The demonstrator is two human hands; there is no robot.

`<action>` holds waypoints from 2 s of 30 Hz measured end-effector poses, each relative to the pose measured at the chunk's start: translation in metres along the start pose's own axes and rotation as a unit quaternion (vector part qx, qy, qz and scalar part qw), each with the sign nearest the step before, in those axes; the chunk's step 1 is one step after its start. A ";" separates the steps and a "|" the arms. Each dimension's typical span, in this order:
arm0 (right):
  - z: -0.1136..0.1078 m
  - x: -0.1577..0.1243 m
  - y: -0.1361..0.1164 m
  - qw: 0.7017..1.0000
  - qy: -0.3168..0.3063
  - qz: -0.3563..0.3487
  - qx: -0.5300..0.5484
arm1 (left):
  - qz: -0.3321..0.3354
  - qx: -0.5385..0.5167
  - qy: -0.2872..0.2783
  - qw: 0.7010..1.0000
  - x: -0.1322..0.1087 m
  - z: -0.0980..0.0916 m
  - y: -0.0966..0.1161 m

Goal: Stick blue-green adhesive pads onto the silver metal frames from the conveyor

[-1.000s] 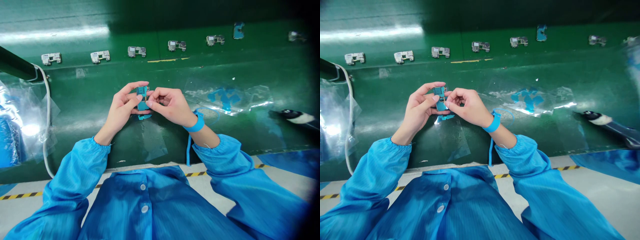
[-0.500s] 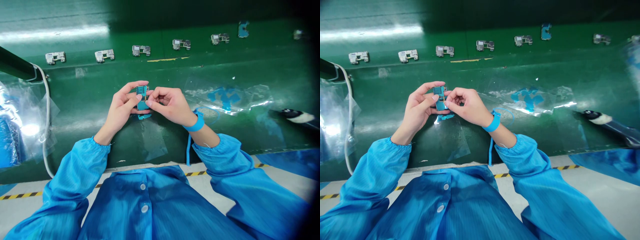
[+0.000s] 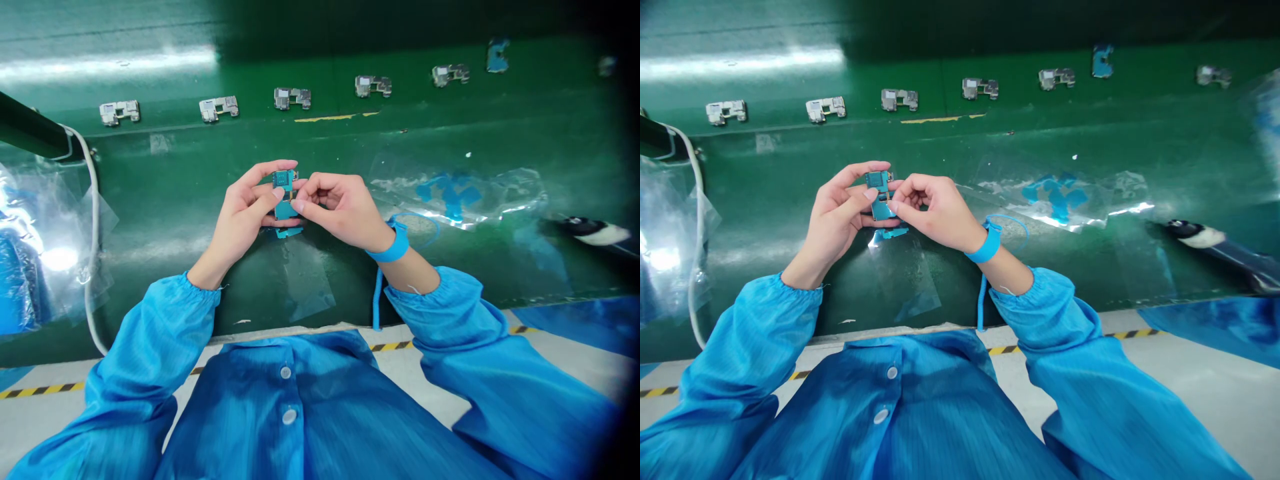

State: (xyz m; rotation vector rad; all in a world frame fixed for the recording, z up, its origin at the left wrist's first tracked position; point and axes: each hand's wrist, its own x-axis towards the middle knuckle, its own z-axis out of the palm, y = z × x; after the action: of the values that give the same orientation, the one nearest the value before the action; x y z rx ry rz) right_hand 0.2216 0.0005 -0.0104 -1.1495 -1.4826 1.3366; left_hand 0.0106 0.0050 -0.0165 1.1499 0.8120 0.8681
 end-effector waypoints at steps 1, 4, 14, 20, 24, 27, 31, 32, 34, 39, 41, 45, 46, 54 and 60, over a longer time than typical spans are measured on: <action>0.000 0.000 0.000 1.000 0.000 0.002 -0.001 | 0.001 0.001 0.000 1.000 0.000 0.000 0.000; 0.000 0.001 0.000 1.000 -0.003 0.005 -0.004 | -0.003 -0.002 0.004 1.000 0.000 0.000 0.000; -0.001 0.000 -0.002 1.000 -0.016 0.010 0.019 | -0.034 -0.008 0.025 0.999 0.000 0.005 0.011; 0.000 0.000 -0.004 1.000 -0.011 0.022 0.014 | -0.040 -0.010 0.024 0.999 -0.001 0.005 0.012; 0.000 0.000 -0.006 0.999 -0.009 0.031 0.009 | -0.025 0.003 0.009 1.000 -0.001 0.003 0.010; -0.001 0.000 -0.007 0.999 -0.014 0.030 0.020 | -0.025 0.006 0.012 1.000 -0.001 0.003 0.009; -0.001 0.000 -0.006 0.999 -0.019 0.024 0.036 | -0.025 0.011 0.024 0.999 -0.001 0.004 0.010; -0.001 0.000 -0.006 0.999 -0.019 0.023 0.035 | -0.024 0.010 0.023 0.999 -0.001 0.004 0.010; -0.001 0.000 -0.006 0.999 -0.016 0.023 0.031 | -0.023 0.010 0.017 1.000 -0.001 0.004 0.010; 0.000 0.000 -0.006 0.999 -0.013 0.025 0.023 | -0.025 0.013 0.013 1.000 -0.001 0.004 0.010; 0.000 -0.001 -0.006 0.999 -0.013 0.025 0.022 | -0.032 0.009 0.013 0.999 0.000 0.003 0.010; -0.001 -0.001 -0.004 1.000 -0.014 0.014 0.023 | -0.030 0.009 0.009 0.999 0.000 0.003 0.010; -0.001 -0.001 -0.003 1.000 -0.014 0.014 0.022 | -0.028 0.010 0.008 1.000 0.000 0.002 0.010; 0.001 -0.001 -0.006 1.000 -0.007 0.011 0.023 | -0.032 -0.007 0.011 0.999 0.000 0.003 0.009; 0.001 -0.001 -0.006 1.000 -0.003 0.021 0.015 | -0.034 0.001 0.012 0.999 -0.001 0.003 0.009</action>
State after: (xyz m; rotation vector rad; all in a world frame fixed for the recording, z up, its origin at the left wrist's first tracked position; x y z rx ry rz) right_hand 0.2203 -0.0011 -0.0042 -1.1637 -1.4448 1.3887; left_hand 0.0112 0.0049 -0.0070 1.1085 0.8668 0.8274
